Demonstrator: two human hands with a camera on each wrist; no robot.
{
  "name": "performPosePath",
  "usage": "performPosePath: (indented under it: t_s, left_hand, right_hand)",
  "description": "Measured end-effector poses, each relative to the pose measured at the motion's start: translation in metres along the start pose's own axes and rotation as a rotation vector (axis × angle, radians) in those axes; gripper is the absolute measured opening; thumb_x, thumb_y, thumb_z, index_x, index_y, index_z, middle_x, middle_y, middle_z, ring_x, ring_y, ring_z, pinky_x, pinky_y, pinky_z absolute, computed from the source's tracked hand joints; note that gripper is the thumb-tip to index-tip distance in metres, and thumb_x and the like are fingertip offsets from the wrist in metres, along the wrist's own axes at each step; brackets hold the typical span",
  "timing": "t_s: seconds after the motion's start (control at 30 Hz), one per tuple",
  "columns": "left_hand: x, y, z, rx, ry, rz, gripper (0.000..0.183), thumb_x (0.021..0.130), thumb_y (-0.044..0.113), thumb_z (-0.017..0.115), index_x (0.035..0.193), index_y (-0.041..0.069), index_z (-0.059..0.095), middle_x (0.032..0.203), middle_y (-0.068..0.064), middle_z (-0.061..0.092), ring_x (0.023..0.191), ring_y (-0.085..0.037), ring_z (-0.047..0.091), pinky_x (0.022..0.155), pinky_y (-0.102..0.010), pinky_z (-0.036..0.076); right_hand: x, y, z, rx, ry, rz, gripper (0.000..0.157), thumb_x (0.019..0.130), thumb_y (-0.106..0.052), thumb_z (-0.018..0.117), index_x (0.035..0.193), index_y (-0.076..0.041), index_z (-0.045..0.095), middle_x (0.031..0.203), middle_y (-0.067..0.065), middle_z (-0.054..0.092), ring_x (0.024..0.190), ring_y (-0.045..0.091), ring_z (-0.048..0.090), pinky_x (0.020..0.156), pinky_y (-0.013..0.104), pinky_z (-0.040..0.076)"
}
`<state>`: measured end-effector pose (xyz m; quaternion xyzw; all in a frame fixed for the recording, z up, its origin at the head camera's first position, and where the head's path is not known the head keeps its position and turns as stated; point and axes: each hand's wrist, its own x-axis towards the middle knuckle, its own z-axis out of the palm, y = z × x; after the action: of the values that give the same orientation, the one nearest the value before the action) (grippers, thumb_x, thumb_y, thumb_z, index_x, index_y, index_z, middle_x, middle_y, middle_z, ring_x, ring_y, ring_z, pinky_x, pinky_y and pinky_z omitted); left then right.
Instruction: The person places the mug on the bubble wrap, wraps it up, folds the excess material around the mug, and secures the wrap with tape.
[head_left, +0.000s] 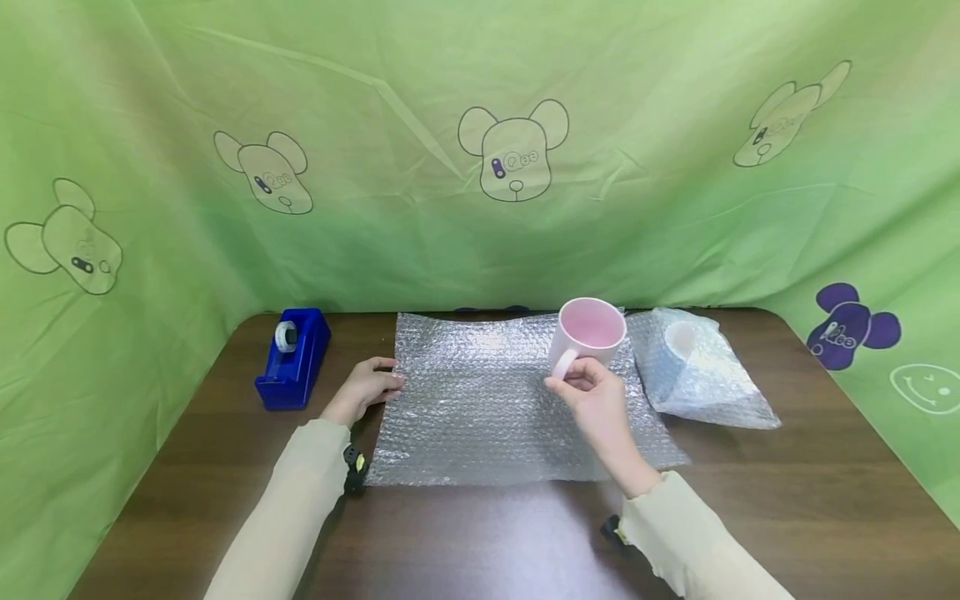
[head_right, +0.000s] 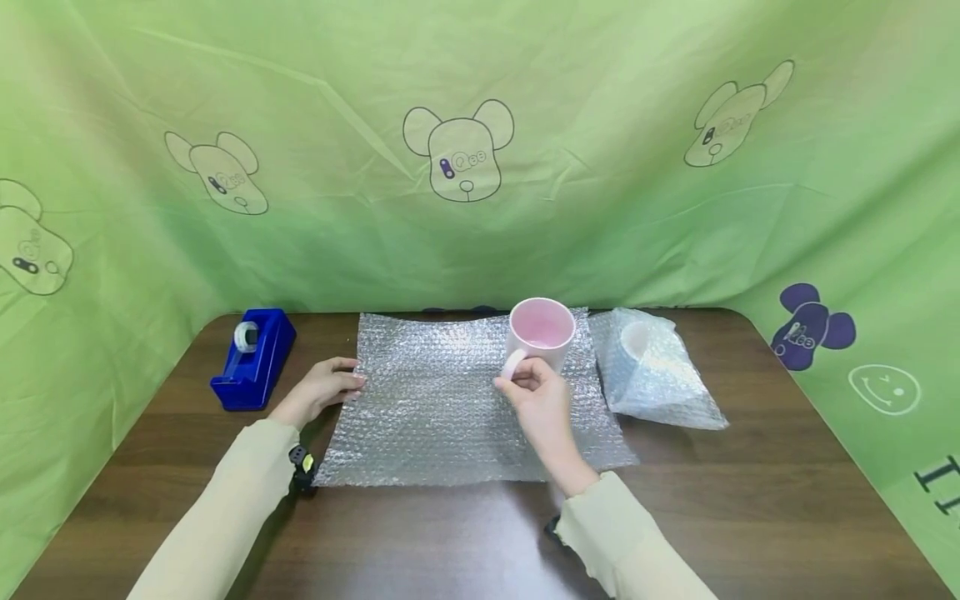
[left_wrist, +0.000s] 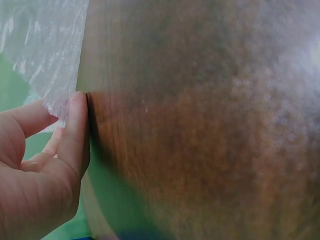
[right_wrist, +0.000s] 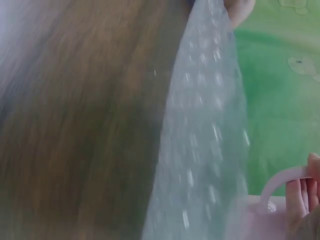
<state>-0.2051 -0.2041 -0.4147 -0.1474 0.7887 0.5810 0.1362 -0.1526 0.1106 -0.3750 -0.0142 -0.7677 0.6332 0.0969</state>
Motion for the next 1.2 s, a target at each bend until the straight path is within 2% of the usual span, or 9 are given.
performPosePath:
  t_s: [0.27, 0.6, 0.9, 1.2]
  left_hand:
    - [-0.002, 0.0, 0.0, 0.004, 0.0, 0.009, 0.05, 0.093, 0.0, 0.055, 0.14, -0.006, 0.038, 0.11, -0.015, 0.061, 0.077, -0.005, 0.06, 0.07, -0.015, 0.053]
    - [0.0, 0.0, 0.0, 0.014, 0.005, -0.016, 0.052, 0.092, 0.0, 0.056, 0.141, -0.004, 0.038, 0.111, -0.015, 0.061, 0.076, -0.005, 0.06, 0.07, -0.015, 0.053]
    - [0.002, 0.0, 0.0, 0.004, -0.004, -0.018, 0.052, 0.092, 0.0, 0.056, 0.141, -0.004, 0.037, 0.108, -0.012, 0.061, 0.075, -0.004, 0.059, 0.069, -0.015, 0.053]
    - [0.001, 0.001, -0.002, 0.014, -0.01, -0.025, 0.052, 0.093, 0.001, 0.054, 0.142, -0.003, 0.036, 0.111, -0.013, 0.06, 0.078, -0.005, 0.059, 0.071, -0.015, 0.053]
  right_hand:
    - [-0.003, 0.011, 0.032, 0.002, -0.027, 0.018, 0.019, 0.076, 0.006, 0.073, 0.088, 0.011, 0.059, 0.086, 0.023, 0.069, 0.069, -0.002, 0.059, 0.065, 0.011, 0.051]
    - [-0.01, 0.018, 0.059, 0.026, -0.038, 0.036, 0.017, 0.077, 0.004, 0.072, 0.088, 0.009, 0.06, 0.089, 0.024, 0.068, 0.074, 0.007, 0.061, 0.065, 0.012, 0.051]
    - [-0.016, 0.018, 0.073, -0.037, -0.032, 0.037, 0.016, 0.076, 0.002, 0.074, 0.086, 0.007, 0.062, 0.087, 0.023, 0.069, 0.076, 0.018, 0.066, 0.065, 0.017, 0.055]
    - [-0.019, 0.019, 0.081, -0.041, -0.045, 0.044, 0.016, 0.074, 0.002, 0.075, 0.083, 0.006, 0.063, 0.084, 0.021, 0.069, 0.074, 0.015, 0.065, 0.064, 0.017, 0.054]
